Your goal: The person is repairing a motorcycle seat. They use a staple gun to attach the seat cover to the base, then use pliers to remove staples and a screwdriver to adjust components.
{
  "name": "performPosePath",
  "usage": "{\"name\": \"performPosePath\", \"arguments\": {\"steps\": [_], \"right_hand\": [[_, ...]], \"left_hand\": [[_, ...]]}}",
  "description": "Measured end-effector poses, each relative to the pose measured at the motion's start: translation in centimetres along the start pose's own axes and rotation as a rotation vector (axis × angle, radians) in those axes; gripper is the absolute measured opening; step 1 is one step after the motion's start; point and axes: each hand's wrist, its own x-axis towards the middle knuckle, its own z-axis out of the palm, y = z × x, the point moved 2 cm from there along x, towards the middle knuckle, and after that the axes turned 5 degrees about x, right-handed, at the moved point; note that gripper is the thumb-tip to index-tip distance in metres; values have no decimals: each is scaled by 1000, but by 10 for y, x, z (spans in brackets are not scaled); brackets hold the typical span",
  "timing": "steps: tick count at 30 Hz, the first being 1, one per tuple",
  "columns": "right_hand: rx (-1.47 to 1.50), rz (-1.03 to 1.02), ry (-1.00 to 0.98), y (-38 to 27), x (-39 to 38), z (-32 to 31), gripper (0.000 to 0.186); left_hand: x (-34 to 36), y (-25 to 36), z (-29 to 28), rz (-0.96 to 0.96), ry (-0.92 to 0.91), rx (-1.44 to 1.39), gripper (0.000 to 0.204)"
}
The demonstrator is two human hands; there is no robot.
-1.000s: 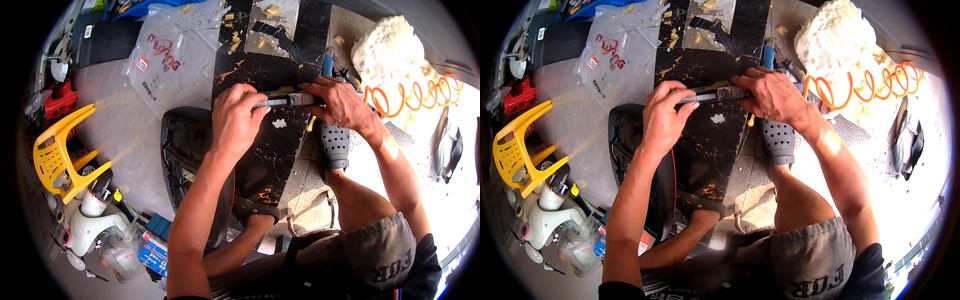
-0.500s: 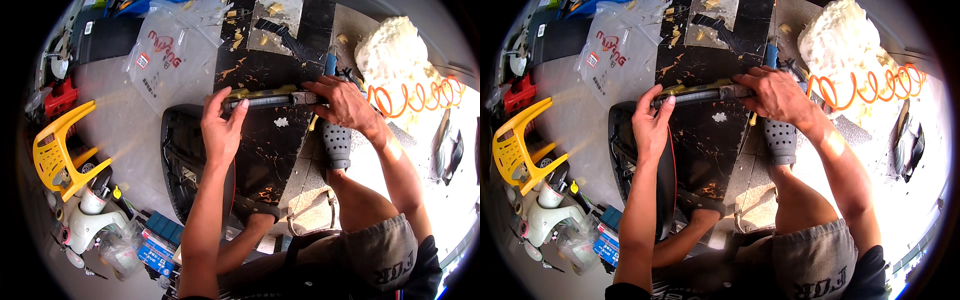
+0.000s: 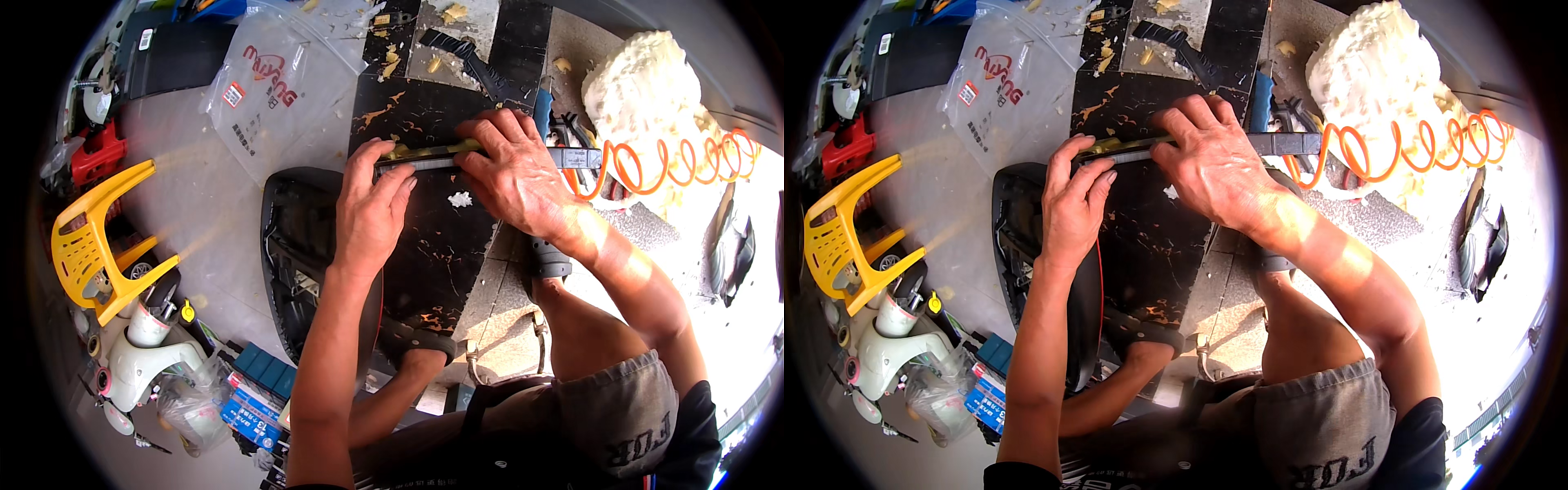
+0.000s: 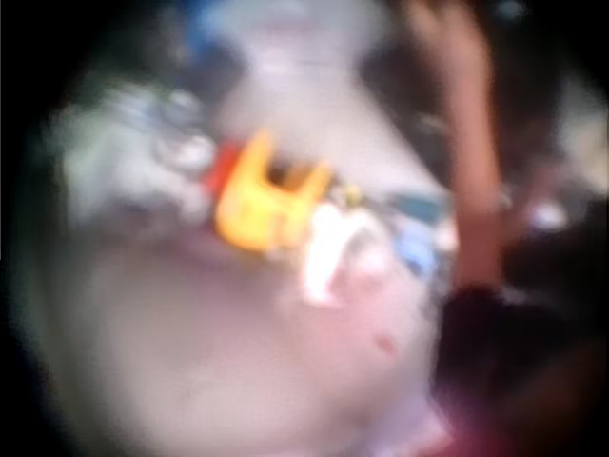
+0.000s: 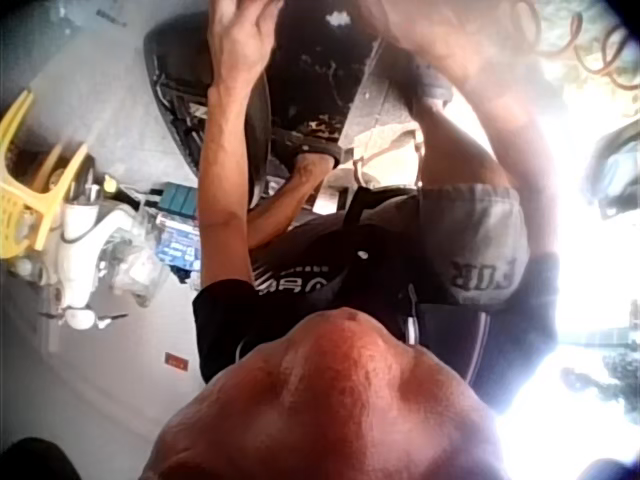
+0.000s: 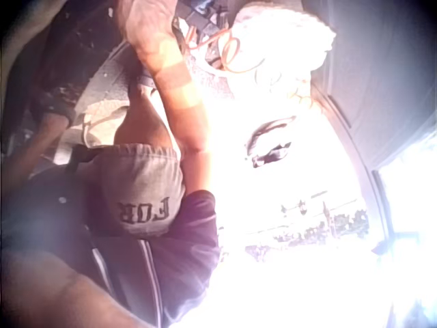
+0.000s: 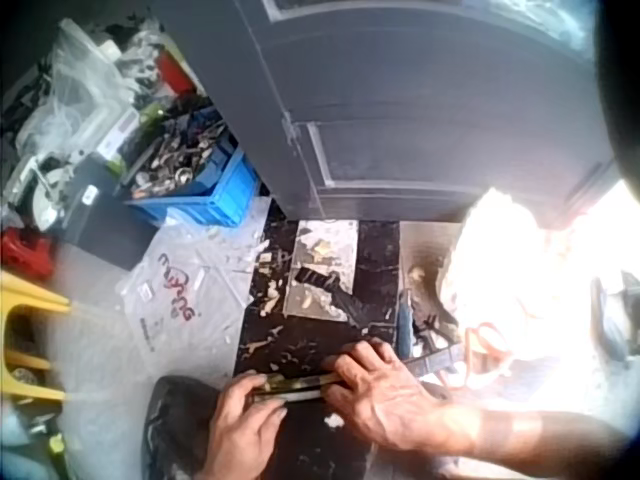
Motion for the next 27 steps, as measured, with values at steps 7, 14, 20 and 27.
{"name": "performPosePath", "arguments": {"steps": [7, 14, 20, 27], "right_hand": [[100, 31, -30, -1, 1, 6, 13], [89, 66, -62, 2, -1, 2, 19], [128, 130, -129, 19, -7, -32, 47], [53, 202, -268, 50, -38, -31, 53]], "left_hand": [[-1, -2, 0, 23, -8, 21, 18], [-20, -7, 4, -218, 221, -211, 48], [-31, 2, 21, -385, 229, -350, 72], [-26, 18, 47, -568, 290, -591, 79]]}}
